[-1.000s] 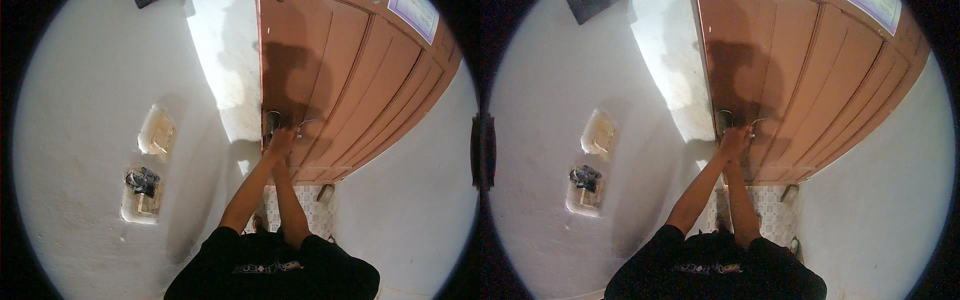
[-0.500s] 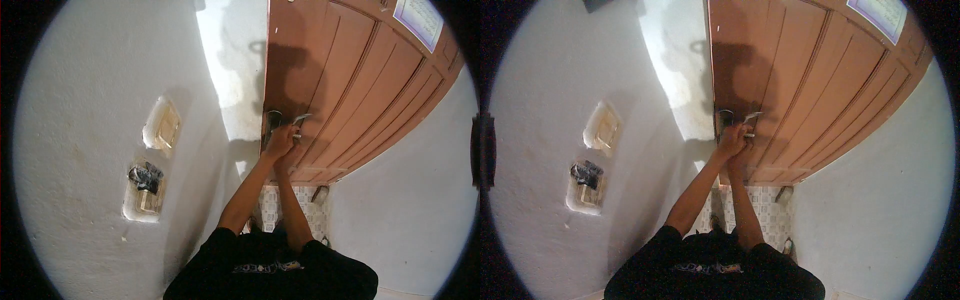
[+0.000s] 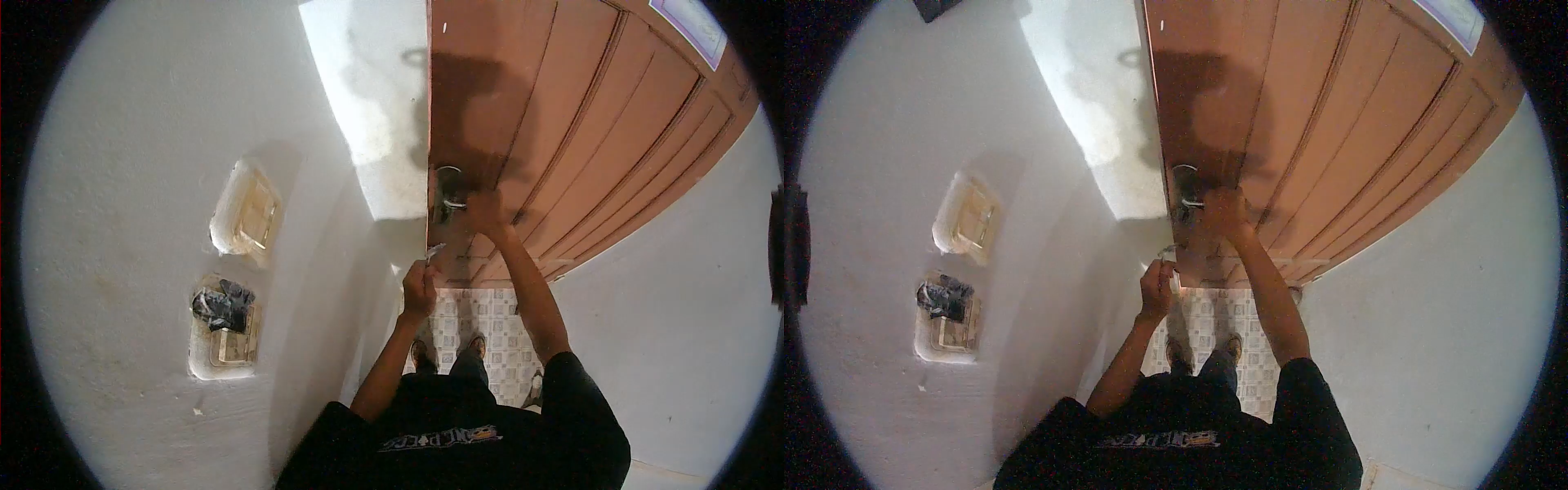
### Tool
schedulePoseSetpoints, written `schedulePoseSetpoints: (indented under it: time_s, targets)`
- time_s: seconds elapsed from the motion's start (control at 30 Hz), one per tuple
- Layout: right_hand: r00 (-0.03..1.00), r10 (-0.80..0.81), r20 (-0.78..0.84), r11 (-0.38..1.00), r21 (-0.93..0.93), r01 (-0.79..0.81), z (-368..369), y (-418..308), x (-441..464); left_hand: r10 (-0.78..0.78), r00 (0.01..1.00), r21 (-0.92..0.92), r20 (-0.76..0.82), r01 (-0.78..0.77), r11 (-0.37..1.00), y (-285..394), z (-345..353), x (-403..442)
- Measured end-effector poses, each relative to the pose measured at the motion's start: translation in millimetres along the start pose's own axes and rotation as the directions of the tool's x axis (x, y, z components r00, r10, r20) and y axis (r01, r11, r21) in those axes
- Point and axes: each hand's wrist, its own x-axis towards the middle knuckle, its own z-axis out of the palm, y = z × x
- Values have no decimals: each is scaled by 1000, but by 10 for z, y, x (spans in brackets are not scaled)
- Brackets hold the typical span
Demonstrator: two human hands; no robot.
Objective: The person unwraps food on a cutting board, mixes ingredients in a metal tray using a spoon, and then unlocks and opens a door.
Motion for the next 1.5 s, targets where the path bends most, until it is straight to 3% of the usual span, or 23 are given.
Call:
schedulePoseSetpoints:
  time_s: [0.03, 0.1, 0.13, 0.2, 0.23, 0.3, 0.43, 0.6, 0.63, 0.7, 0.73, 0.77, 0.8, 0.83, 0.9, 0.93, 1.0, 1.03, 1.17, 1.3, 1.37, 1.5]
  targets:
    - [1000, -2, -2, 1000, 6, 2, 76, -24, -10, 0, 1000, 6, 0, 0, 1000, -48, -15, -13]
    - [987, 148, -65, 887, 450, -103, 185, -102, -96, 28, 1000, -13, -6, -28, 1000, -91, -2, -107]
    - [988, 146, -57, 885, 454, -104, 309, -138, -139, 20, 1000, -10, -5, -20, 1000, -56, -17, -147]
    - [920, 369, -129, 776, 588, -229, 530, -230, -164, -15, 1000, -36, -20, 15, 999, -13, -56, -110]
    - [919, 376, -117, 770, 591, -239, 554, -230, -182, -25, 1000, -33, -10, 25, 999, 59, -66, -78]
    - [889, 452, 72, 612, 700, -368, 639, -198, -239, -82, 996, -101, -33, 78, 992, 146, -36, -104]
    - [914, 405, 1, 687, 659, -305, 607, -182, -42, -16, 999, -66, -35, 14, 998, 110, -109, -61]
    - [945, 327, -24, 758, 604, -247, 406, -198, -175, -67, 996, -7, -61, 67, 998, 170, -185, 200]
    - [948, 319, -13, 765, 595, -249, 384, -179, -181, 9, 1000, 27, -28, -9, 1000, 220, -164, 295]
    - [939, 291, -184, 766, 633, -113, 321, -168, -249, 69, 998, 56, 2, -69, 996, 328, -68, 494]
    - [943, 287, -169, 767, 631, -120, 224, -204, -289, 185, 983, 52, 19, -186, 981, 359, 38, 624]
    - [846, 350, -403, 839, 537, -91, 78, -270, -350, 303, 952, 46, 43, -305, 951, 395, 146, 729]
    - [692, 367, -622, 899, 427, -93, -3, -352, -401, 300, 953, 40, 51, -302, 953, 439, 236, 830]
    - [687, 374, -623, 899, 427, -102, 143, -496, -480, 353, 933, 45, 67, -357, 933, 485, 334, 972]
    - [656, 584, -478, 698, 709, -103, 455, -693, -603, 421, 904, 46, 80, -425, 904, 524, 548, 1238]
    - [711, 638, -297, 513, 852, -105, 569, -770, -642, 466, 870, 105, 159, -485, 868, 526, 635, 1329]
    - [790, 608, 82, 100, 979, -179, 744, -903, -677, 498, 830, 164, 250, -543, 824, 515, 763, 1364]
    - [811, 552, 193, -33, 977, -210, 784, -901, -675, 461, 824, 161, 330, -530, 832, 515, 815, 1391]
    - [839, 483, 251, -103, 968, -230, 926, -955, -598, 370, 812, 227, 452, -506, 832, 318, 881, 1568]
    - [820, 514, 254, -106, 967, -233, 927, -972, -528, 394, 836, 344, 381, -524, 779, 297, 889, 1585]
    - [812, 525, 256, -102, 966, -239, 924, -934, -513, 305, 812, 390, 498, -524, 757, 249, 898, 1596]
    - [803, 542, 250, -81, 966, -246, 860, -813, -564, 295, 825, 495, 481, -534, 686, 208, 964, 1516]
